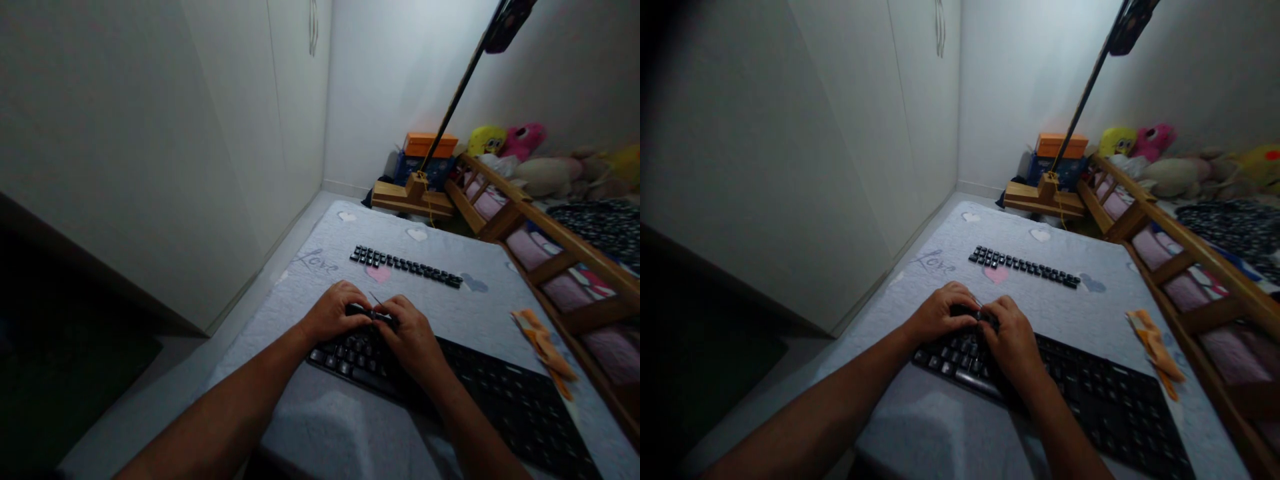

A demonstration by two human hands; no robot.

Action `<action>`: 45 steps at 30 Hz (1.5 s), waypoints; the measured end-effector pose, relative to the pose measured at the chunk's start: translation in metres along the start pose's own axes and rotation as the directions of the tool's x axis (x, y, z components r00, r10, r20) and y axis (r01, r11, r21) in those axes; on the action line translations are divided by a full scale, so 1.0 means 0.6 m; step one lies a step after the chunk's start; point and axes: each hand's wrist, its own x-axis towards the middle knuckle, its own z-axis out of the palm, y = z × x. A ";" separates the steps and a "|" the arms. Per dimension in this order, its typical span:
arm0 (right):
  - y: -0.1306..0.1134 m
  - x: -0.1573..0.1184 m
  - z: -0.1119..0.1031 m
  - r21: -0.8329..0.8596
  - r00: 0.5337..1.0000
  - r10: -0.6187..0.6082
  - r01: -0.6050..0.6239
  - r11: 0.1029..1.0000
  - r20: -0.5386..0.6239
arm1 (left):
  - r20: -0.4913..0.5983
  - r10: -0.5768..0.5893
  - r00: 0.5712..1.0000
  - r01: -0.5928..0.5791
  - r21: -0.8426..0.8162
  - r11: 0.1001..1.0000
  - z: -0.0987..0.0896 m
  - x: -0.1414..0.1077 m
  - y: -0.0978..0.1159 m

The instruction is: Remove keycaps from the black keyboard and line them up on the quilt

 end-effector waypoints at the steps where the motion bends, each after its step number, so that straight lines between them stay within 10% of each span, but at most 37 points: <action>1: 0.001 0.005 -0.002 -0.010 1.000 -0.014 0.014 1.000 0.001 | -0.012 -0.005 1.000 0.005 0.002 1.000 -0.001 0.000 -0.001; 17: 0.137 0.164 0.012 -0.260 0.952 0.265 -0.297 0.919 -0.151 | -0.210 -0.136 0.968 0.161 0.104 0.982 -0.005 0.002 -0.039; 45: 0.145 0.188 0.034 -0.326 0.940 0.315 -0.342 0.881 -0.134 | -0.152 -0.171 0.974 0.191 0.129 0.973 -0.003 0.000 -0.043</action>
